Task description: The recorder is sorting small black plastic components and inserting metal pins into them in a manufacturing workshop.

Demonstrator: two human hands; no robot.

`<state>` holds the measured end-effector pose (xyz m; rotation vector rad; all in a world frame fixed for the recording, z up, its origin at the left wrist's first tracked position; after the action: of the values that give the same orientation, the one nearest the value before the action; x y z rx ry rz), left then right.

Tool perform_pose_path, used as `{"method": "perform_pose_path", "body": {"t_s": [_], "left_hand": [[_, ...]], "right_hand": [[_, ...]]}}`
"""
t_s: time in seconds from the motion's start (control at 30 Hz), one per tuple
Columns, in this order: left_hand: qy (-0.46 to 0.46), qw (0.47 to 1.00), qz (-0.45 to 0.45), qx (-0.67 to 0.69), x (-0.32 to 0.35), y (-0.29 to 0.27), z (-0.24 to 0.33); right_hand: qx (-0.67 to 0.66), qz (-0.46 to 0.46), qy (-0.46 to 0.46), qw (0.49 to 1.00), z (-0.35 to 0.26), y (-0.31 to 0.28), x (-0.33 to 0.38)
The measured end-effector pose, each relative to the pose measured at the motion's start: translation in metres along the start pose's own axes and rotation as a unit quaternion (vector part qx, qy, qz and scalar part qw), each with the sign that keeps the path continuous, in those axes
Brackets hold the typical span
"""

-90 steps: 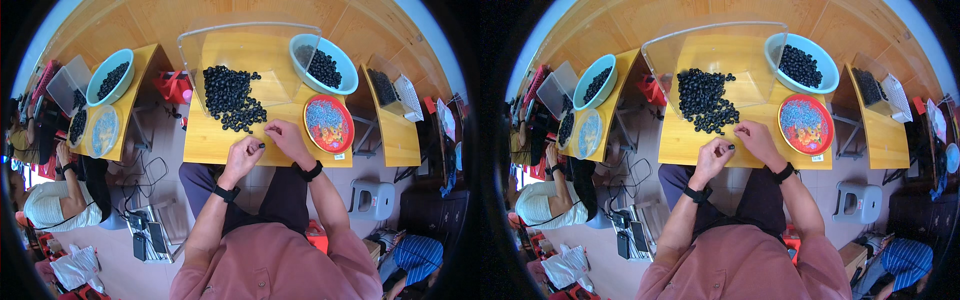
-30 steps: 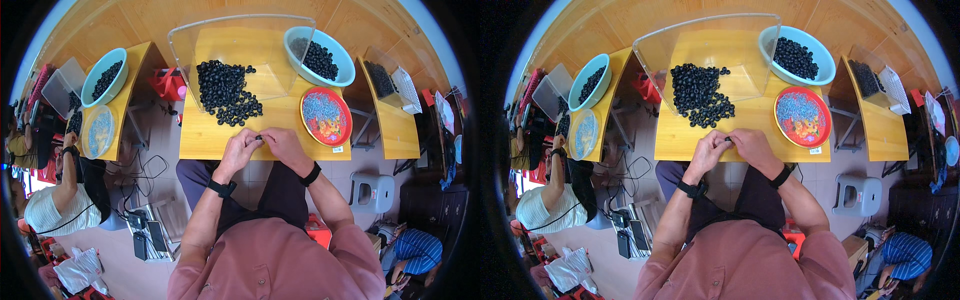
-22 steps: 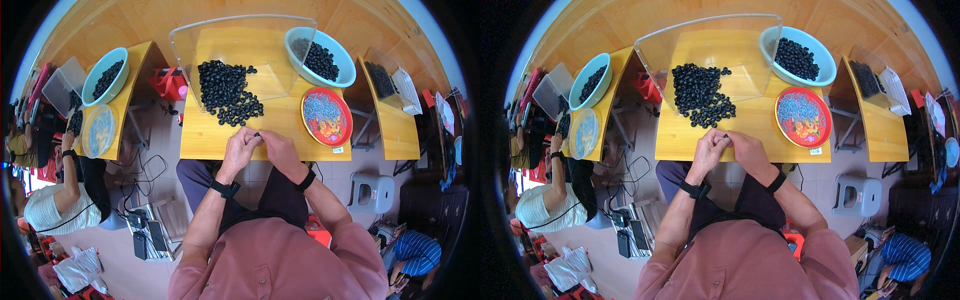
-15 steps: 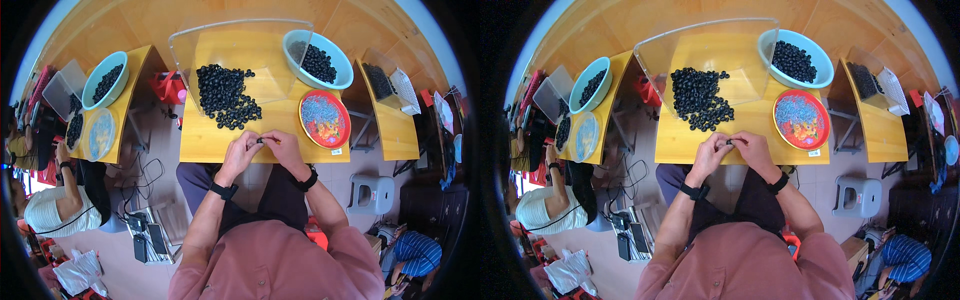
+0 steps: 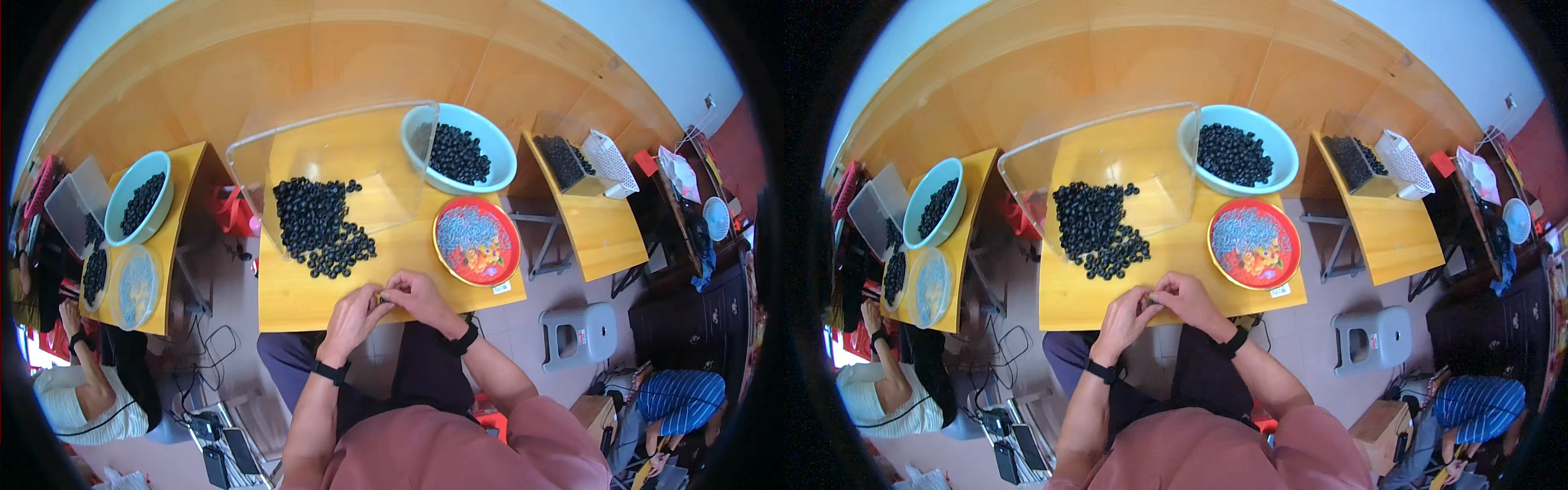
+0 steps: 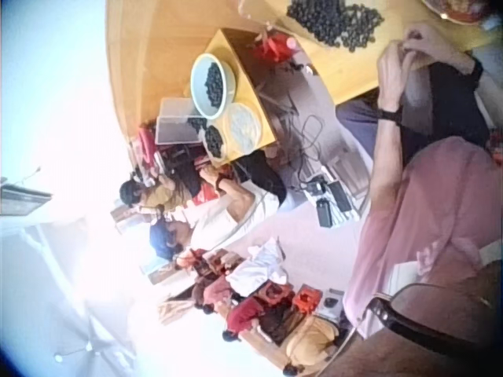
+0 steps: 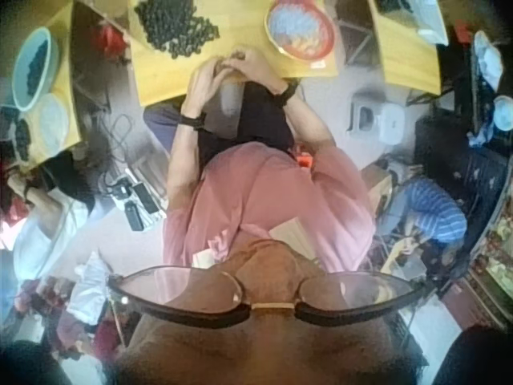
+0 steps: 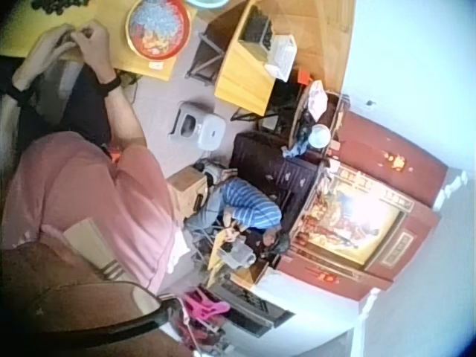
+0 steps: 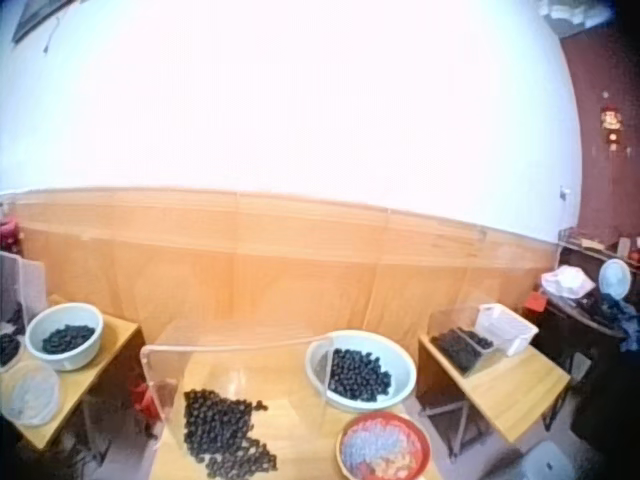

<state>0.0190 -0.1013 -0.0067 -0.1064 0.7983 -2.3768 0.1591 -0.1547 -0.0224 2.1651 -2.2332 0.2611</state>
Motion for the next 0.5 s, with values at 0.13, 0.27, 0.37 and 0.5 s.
{"method": "perform_pose_path", "body": {"t_s": [0.13,0.27,0.37,0.5], "left_hand": [[0.005,0.999,-0.026,-0.041,-0.004,0.002,0.006],[0.037,0.996,-0.029,-0.077,-0.004,0.002,0.015],[0.042,0.993,-0.032,-0.101,-0.005,0.003,0.016],[0.058,0.991,-0.017,-0.115,-0.004,0.006,0.016]], "right_hand": [[-0.022,-0.005,-0.010,1.000,0.002,-0.002,0.002],[-0.020,-0.032,0.008,0.999,0.017,-0.002,0.001],[-0.026,-0.030,0.015,0.999,0.014,-0.001,0.002],[-0.041,-0.030,0.030,0.998,0.011,0.000,0.006]]}}
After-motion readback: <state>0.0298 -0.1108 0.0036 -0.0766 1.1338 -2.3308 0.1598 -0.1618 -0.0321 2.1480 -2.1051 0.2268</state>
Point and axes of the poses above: each hand's wrist, its own x-axis away from the middle knuckle, its own y-axis out of the palm, z = x × y, the point moved 7 cm from there along -x, towards the middle knuckle, and after that the axes turned 10 degrees about -z, right-handed, at the moved point
